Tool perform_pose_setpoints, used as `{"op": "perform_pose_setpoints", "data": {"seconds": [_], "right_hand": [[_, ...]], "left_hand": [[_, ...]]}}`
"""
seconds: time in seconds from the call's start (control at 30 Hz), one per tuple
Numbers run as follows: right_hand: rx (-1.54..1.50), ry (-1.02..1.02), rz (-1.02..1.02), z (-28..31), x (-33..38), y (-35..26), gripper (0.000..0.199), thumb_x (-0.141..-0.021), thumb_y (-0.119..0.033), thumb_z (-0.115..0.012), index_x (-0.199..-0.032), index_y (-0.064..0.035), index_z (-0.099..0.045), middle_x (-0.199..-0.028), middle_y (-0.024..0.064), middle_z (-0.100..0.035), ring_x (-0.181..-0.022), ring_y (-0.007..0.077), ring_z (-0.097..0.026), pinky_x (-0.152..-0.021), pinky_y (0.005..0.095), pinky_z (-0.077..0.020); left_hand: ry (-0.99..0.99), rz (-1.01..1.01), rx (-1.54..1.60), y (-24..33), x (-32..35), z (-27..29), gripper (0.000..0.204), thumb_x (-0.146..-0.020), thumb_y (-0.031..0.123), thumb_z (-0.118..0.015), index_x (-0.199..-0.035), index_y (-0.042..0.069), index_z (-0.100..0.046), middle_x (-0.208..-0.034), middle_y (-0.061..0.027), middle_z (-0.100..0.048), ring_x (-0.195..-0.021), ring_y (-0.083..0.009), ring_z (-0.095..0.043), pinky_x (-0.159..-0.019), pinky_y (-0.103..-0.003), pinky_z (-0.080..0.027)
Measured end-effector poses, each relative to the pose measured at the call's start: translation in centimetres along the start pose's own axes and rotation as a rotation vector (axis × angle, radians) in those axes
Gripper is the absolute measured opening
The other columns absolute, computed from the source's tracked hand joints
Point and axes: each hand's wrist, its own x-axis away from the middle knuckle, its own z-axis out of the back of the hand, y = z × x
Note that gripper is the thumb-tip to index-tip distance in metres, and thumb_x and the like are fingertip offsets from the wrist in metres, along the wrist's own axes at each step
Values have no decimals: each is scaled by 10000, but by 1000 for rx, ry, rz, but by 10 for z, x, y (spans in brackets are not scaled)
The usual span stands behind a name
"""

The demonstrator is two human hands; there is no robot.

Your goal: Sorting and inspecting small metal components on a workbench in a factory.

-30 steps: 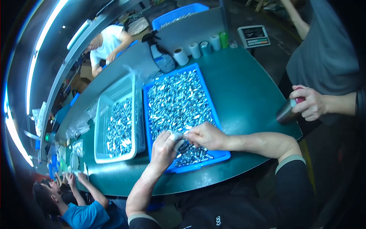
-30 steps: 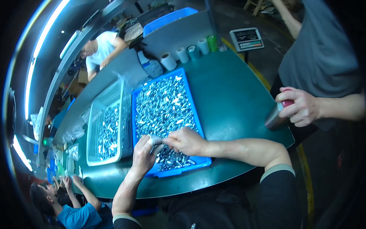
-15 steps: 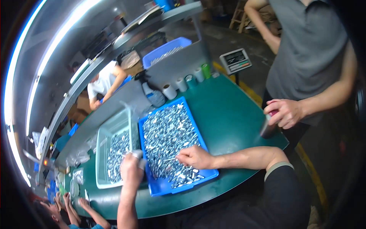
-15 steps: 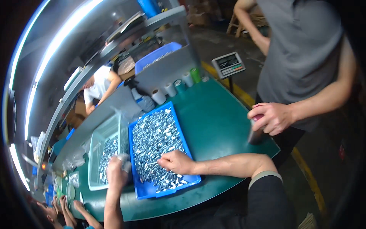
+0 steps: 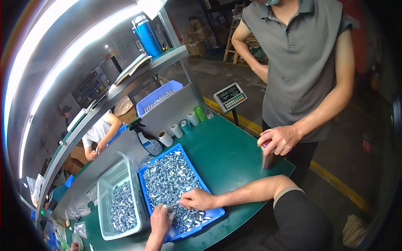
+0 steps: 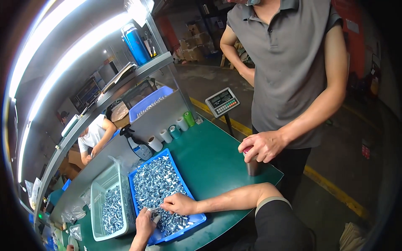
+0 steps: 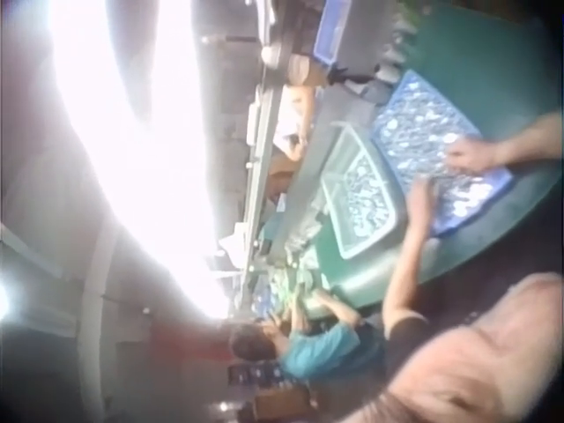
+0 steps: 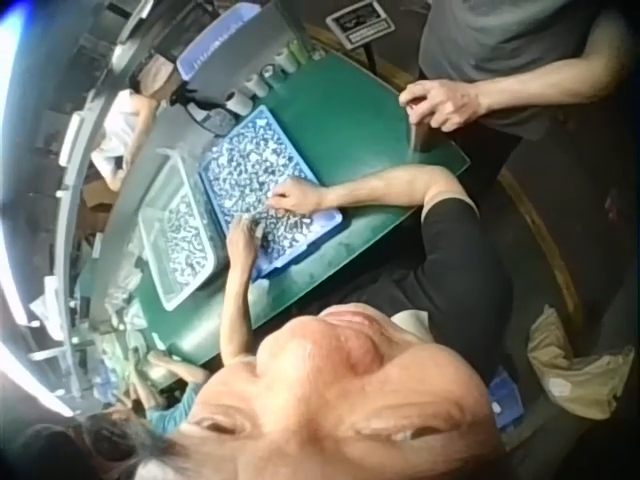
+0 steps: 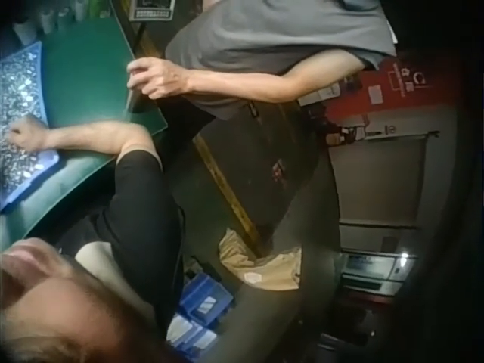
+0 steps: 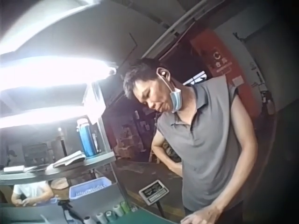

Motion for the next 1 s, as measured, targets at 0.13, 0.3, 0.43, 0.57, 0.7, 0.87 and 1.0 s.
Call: {"op": "perform_pose_setpoints", "data": {"seconds": [0.13,0.3,0.43,0.57,0.7,0.87,1.0], "right_hand": [[13,21,-6,-3,4,-1,368,-1028,-309,-605,-800,-30,-677,-639,37,-658,-581,116,-604,-573,309,-477],[-4,10,-61,-7,9,-8,356,-1020,-298,-616,-780,-36,-649,-647,31,-655,-604,121,-606,-594,317,-476],[8,36,-120,-9,3,0,327,-999,-301,-641,-799,-42,-643,-655,48,-634,-613,132,-574,-605,346,-471],[-61,61,-200,11,0,13,200,-1000,-214,-676,-940,-24,-696,-805,-34,-643,-767,38,-548,-681,259,-491],[-79,57,-235,15,-12,-10,195,-1023,-182,-633,-965,1,-673,-829,12,-676,-776,67,-612,-688,250,-510],[-138,63,-300,6,-11,-4,173,-1028,-172,-630,-1006,-3,-657,-842,29,-673,-785,71,-623,-703,246,-522],[-136,81,-293,8,-2,-4,187,-1032,-182,-629,-1008,1,-656,-858,27,-667,-786,69,-618,-719,241,-523]], "left_hand": [[39,47,74,0,5,-3,261,-735,99,-829,-911,10,-658,-888,-153,-632,-860,-353,-634,-741,-440,-519],[121,163,299,-1,10,-8,214,-776,64,-803,-946,26,-679,-862,-142,-669,-779,-330,-671,-713,-417,-537],[173,341,596,-5,11,-4,164,-812,28,-803,-928,5,-689,-816,-122,-730,-743,-186,-710,-722,-319,-555],[219,286,672,-9,-17,-4,134,-840,37,-781,-937,5,-694,-854,-91,-708,-785,-158,-664,-768,-304,-534],[261,405,848,-8,-16,-2,180,-856,25,-770,-1028,8,-719,-892,-63,-723,-806,-128,-660,-775,-289,-531],[138,404,877,-16,-1,-4,218,-879,-18,-749,-1091,2,-698,-1038,-34,-714,-894,-98,-643,-841,-262,-518],[153,355,891,-12,2,-6,216,-877,-2,-754,-1087,4,-704,-1035,-43,-718,-884,-109,-647,-835,-270,-521]]}}
